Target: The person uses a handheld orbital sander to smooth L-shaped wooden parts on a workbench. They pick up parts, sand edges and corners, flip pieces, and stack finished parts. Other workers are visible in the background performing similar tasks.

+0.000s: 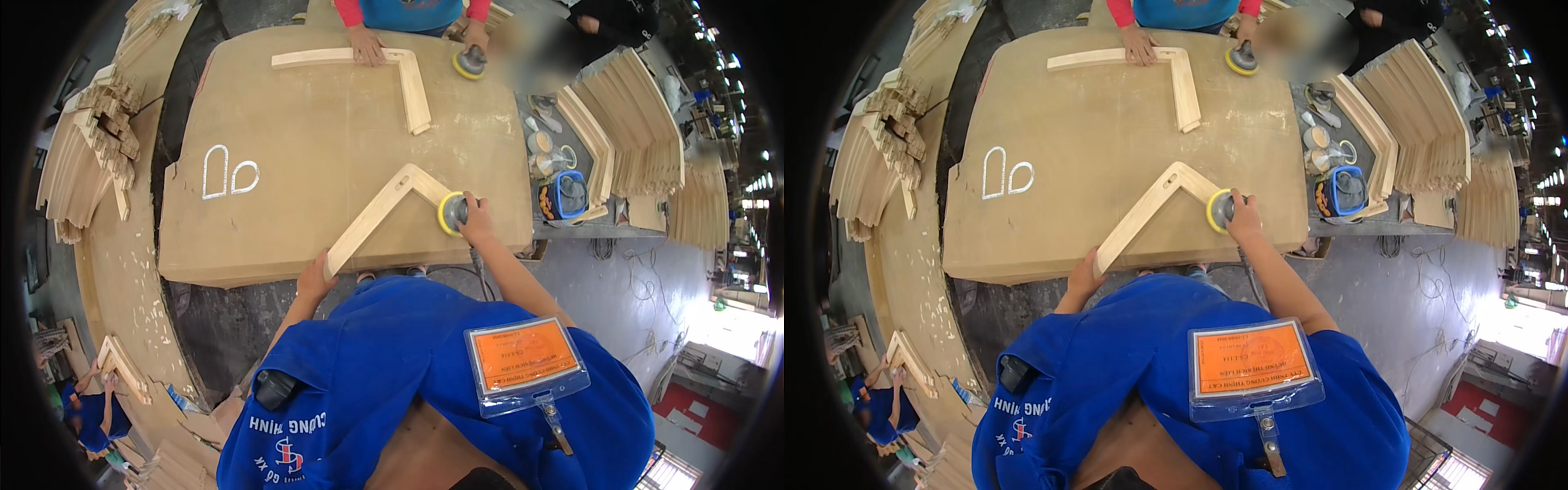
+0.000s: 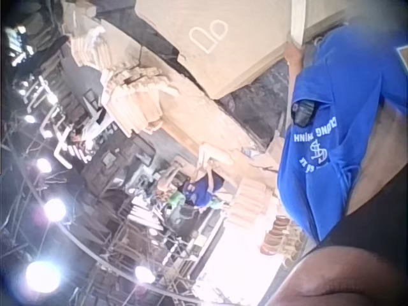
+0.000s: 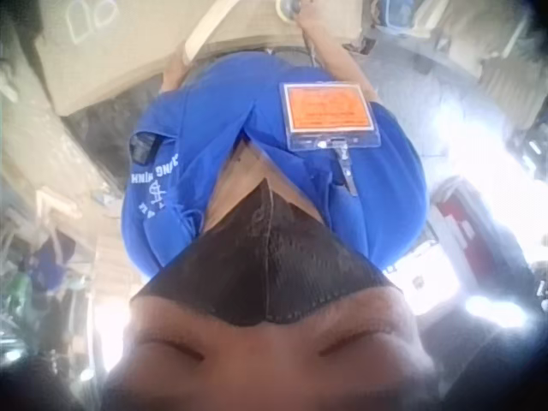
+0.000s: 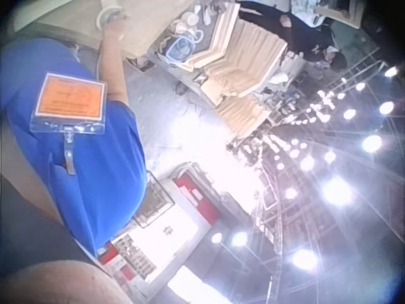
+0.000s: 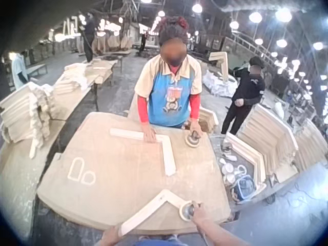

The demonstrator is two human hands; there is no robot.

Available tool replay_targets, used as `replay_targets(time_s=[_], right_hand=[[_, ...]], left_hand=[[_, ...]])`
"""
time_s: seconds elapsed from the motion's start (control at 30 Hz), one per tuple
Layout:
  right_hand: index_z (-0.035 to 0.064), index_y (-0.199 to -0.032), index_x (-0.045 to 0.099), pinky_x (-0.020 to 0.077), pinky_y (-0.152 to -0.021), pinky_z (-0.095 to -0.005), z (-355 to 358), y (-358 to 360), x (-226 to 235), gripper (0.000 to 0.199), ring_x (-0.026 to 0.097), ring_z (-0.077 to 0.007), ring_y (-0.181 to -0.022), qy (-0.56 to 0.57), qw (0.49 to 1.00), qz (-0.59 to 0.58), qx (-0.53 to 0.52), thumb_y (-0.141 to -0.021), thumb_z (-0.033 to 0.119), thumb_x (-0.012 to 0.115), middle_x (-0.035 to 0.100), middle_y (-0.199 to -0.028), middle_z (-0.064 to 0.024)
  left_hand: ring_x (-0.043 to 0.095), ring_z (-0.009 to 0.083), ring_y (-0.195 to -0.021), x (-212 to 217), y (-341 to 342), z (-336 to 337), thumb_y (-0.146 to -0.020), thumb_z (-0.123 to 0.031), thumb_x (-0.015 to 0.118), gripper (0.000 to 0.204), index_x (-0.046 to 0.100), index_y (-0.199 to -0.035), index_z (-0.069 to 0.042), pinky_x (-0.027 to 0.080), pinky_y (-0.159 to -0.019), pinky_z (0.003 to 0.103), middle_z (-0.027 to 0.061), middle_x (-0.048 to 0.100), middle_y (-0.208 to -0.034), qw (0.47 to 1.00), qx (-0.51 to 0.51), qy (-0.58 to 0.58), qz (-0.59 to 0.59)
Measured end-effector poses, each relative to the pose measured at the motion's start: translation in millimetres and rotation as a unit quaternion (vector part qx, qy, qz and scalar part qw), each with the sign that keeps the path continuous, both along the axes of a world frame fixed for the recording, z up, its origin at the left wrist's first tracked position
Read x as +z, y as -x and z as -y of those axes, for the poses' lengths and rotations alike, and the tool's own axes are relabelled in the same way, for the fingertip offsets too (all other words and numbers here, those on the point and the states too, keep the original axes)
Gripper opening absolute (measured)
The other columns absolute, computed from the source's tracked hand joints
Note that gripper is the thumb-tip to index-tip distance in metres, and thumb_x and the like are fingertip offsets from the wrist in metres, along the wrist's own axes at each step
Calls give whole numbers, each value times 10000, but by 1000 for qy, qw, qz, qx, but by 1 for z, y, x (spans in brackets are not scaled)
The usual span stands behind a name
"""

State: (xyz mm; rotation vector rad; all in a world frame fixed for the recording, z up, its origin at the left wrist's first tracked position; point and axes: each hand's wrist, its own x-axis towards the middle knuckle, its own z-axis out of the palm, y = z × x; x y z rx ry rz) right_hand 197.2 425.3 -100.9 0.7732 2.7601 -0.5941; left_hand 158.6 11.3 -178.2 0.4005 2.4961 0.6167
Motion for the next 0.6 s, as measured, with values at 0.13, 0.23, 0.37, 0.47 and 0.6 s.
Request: replay_targets(time_s=[0.13,0.23,0.37,0.47,0.6], right_hand=[[204,-1345,351,482,-875,-452,-4,-3,6,800,529,-415,-1061,3,1000,7,-25,-673,82,766,397,-1219,-213],[204,-1352,352,485,-867,-450,3,16,10,788,532,-418,-1057,-6,1000,-7,1,-687,98,760,391,-1227,-215],[201,-1362,346,488,-869,-452,26,64,3,764,539,-422,-1052,14,999,5,40,-716,133,749,382,-1237,-222],[203,-1371,339,490,-873,-453,33,88,-3,750,544,-425,-1047,8,999,-1,33,-739,147,739,376,-1246,-224],[222,-1377,325,500,-865,-442,18,99,0,742,564,-414,-1031,-23,999,-19,-14,-757,165,729,349,-1273,-214]], left_hand=[[592,371,-992,13,1,-5,-673,-239,759,800,356,-1364,-212,483,-831,455,182,599,-1105,1000,6,-3,-13],[589,370,-1003,18,1,-7,-672,-234,758,793,363,-1359,-220,484,-832,451,181,597,-1110,1000,12,3,-10],[588,365,-1013,18,1,-7,-674,-231,756,780,370,-1352,-216,486,-831,445,174,597,-1114,1000,15,7,-7],[588,361,-1018,20,1,-7,-675,-226,756,780,371,-1353,-218,486,-830,443,170,601,-1112,1000,11,-2,-10],[585,356,-1028,24,1,-8,-677,-225,758,781,373,-1356,-216,484,-832,443,168,608,-1108,1000,11,-12,2]])
